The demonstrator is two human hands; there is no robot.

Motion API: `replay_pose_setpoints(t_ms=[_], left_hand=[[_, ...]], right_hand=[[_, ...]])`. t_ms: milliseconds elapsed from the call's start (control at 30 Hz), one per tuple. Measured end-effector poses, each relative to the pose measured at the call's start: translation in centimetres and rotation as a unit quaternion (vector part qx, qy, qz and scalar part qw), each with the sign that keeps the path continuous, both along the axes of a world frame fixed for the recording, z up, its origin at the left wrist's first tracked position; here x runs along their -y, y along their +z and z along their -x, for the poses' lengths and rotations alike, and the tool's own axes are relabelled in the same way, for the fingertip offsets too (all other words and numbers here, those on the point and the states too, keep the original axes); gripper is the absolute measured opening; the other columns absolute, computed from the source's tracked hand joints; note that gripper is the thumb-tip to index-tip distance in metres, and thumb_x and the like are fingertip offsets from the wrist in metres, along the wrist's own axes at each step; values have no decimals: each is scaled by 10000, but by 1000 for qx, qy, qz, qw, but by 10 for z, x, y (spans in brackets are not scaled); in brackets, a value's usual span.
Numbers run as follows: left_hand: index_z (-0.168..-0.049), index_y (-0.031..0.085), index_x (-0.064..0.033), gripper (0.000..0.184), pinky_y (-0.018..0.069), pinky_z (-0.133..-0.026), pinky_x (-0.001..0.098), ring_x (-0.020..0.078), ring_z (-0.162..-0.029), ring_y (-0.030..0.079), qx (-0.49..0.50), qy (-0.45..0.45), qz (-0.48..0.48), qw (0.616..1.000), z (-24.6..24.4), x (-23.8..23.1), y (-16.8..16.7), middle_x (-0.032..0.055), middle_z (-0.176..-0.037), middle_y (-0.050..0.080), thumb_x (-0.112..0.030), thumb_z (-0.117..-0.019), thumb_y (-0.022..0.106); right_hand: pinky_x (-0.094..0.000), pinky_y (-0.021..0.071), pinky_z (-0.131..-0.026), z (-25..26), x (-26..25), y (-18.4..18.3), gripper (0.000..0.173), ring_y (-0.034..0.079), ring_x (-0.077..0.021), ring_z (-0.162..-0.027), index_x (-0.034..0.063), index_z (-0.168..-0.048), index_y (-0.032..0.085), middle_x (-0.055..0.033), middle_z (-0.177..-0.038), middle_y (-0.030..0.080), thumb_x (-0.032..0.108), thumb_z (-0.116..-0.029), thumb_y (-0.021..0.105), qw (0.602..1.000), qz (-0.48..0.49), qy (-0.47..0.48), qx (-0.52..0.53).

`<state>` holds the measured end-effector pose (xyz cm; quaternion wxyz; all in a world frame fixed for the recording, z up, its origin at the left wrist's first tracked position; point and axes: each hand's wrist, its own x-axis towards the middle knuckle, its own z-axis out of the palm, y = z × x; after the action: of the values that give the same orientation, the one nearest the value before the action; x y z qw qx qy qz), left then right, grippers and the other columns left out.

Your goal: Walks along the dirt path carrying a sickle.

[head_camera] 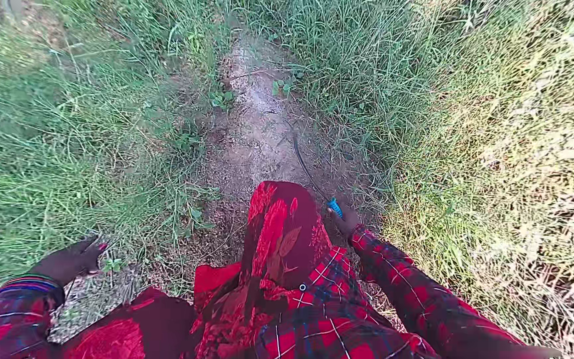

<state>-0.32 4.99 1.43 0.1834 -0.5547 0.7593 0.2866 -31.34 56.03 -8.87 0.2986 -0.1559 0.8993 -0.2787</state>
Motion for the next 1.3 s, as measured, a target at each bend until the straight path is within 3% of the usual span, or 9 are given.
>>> replay_pose_setpoints(t_ms=[133,267,400,500,700,933,1033,1100,1300], left_hand=[[-1580,325,5,522,456,-779,444,262,-771,524,2,-14,-11,1000,0,9,-7,282,-1002,596,-269,-1140,388],[-1570,364,16,544,470,-911,615,479,-975,621,-1,-39,-5,999,-15,30,-25,399,-1165,609,-301,-1133,426],[-1562,378,33,537,419,-1038,660,543,-1192,595,57,-86,-3,995,-5,30,-13,405,-1299,588,-296,-1139,401],[-1513,414,83,503,423,-1024,646,527,-1161,599,75,-78,-18,994,-6,28,-19,409,-1270,588,-256,-1142,395],[-1465,480,87,547,427,-1047,649,515,-1181,611,78,-47,-14,996,-8,37,-29,386,-1259,614,-343,-1133,416],[-1444,499,94,553,445,-1037,630,490,-1150,631,64,-19,-23,997,-4,34,-27,377,-1241,624,-347,-1111,485],[-1491,430,80,556,489,-996,556,426,-1099,648,60,3,-54,997,1,31,-26,358,-1285,597,-266,-1080,572],[-1479,433,94,580,500,-1009,554,429,-1123,655,69,0,-59,996,2,33,-32,359,-1312,591,-252,-1054,624],[-1465,465,94,504,472,-1045,576,458,-1201,625,102,-24,-48,993,6,33,-31,357,-1332,590,-166,-1057,607]], right_hand=[[-627,498,-945,51,5,4,524,676,-449,-1044,-4,-1398,533,-288,-1115,685,413,-1081,507,999,-44,10,-16],[-588,401,-1132,50,-114,-57,626,546,-432,-1343,-30,-1495,459,-304,-1424,561,446,-1088,464,957,-224,-167,85],[-610,434,-1085,11,-197,-71,618,572,-453,-1302,-46,-1422,532,-312,-1363,601,467,-1093,429,919,-277,-264,100],[-580,419,-1104,4,-162,-60,607,561,-446,-1312,-84,-1405,525,-334,-1369,581,429,-1123,362,922,-218,-298,120],[-566,473,-1044,5,-93,-89,554,631,-438,-1192,-114,-1372,537,-338,-1275,628,330,-1047,603,916,-109,-378,79],[-580,424,-1093,10,-39,-42,588,564,-446,-1292,-82,-1468,458,-339,-1374,571,298,-1046,611,898,-33,-433,77],[-599,464,-1022,-7,-32,-39,547,613,-454,-1176,-96,-1464,437,-352,-1287,597,174,-1023,615,937,-2,-345,60],[-601,506,-927,-5,-24,-31,452,662,-433,-1039,-102,-1327,555,-321,-1133,656,179,-982,634,973,-40,-221,58],[-592,503,-959,41,62,26,551,679,-410,-1057,-28,-1407,535,-270,-1144,689,293,-975,654,998,31,54,11]])
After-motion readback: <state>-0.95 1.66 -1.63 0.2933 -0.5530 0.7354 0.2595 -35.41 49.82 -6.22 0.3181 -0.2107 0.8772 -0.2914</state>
